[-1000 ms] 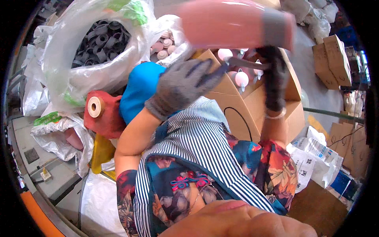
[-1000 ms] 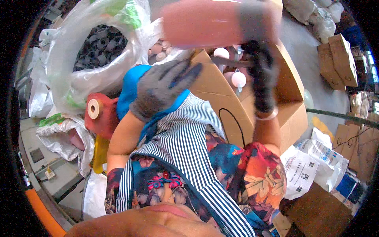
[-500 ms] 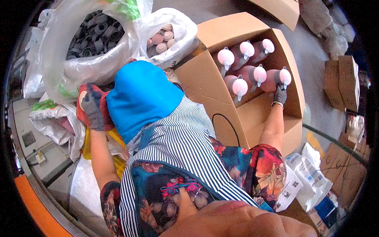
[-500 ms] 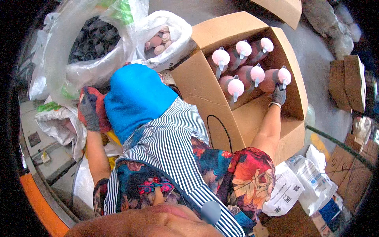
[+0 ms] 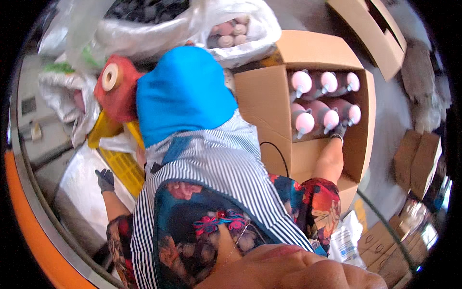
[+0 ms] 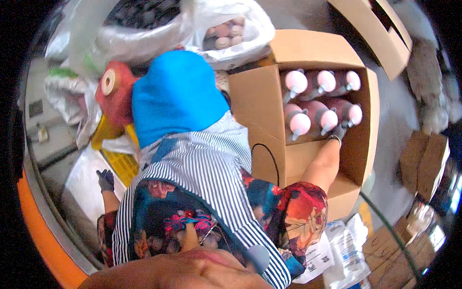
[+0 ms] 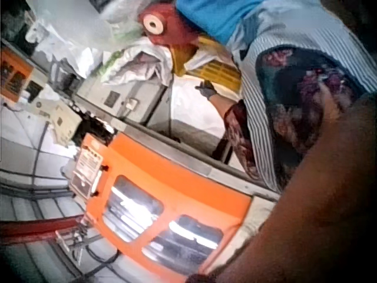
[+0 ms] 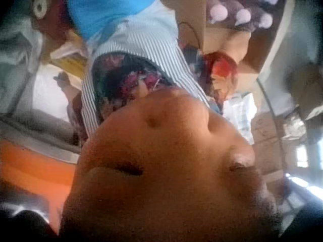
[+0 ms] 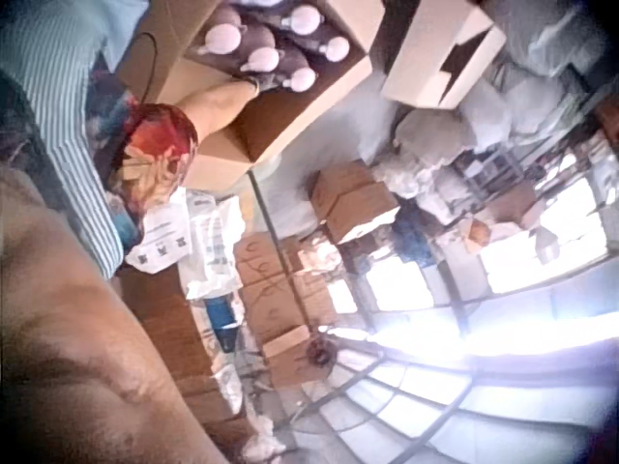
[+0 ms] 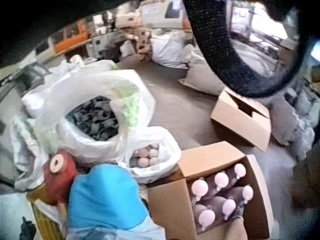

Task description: The person fits grey lids onto pink pitcher bodies by hand and places the finished pitchers into a cardboard box.

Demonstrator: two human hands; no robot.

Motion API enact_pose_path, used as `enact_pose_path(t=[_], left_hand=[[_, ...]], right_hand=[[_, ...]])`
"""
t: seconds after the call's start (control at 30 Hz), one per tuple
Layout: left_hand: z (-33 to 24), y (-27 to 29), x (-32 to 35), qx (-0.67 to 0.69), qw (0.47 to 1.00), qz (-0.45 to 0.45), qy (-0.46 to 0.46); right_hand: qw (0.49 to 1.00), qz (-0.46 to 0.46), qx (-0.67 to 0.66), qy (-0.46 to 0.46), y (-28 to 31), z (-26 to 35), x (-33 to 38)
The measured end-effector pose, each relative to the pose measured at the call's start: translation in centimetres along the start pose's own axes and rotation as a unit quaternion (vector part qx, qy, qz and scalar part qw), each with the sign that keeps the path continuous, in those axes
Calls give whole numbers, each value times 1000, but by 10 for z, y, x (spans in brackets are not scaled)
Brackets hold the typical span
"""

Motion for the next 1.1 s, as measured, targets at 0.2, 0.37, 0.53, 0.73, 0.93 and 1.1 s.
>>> enact_pose_path(t=[0.2, 0.37, 0.53, 0.73, 0.93, 1.1], left_hand=[[74, -32, 61, 246, 703, 616, 255], [134, 25, 18, -35, 997, -13, 69], [188, 20, 17, 9, 994, 9, 105], [216, -45, -24, -123, 990, 45, 52], [227, -50, -22, -153, 957, -181, 168], [223, -74, -28, 120, 979, -91, 139]], right_hand=[[961, -17, 226, 159, 9, 80, 17], [918, -77, 333, 202, 26, 147, 14], [892, -149, 364, 224, 56, 197, 32], [869, -234, 334, 281, 89, 280, 82], [841, -237, 221, 433, 106, 389, 124], [779, -179, 155, 580, 67, 480, 202]])
Point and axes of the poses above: each hand's wrist, its own x-axis away from the middle knuckle, its own y-axis out of the back of the hand, z = x × y, the point moved 8 cm from there along -x, towards the middle knuckle, and after that the axes turned 13 degrees about x, right-handed, at the moved point
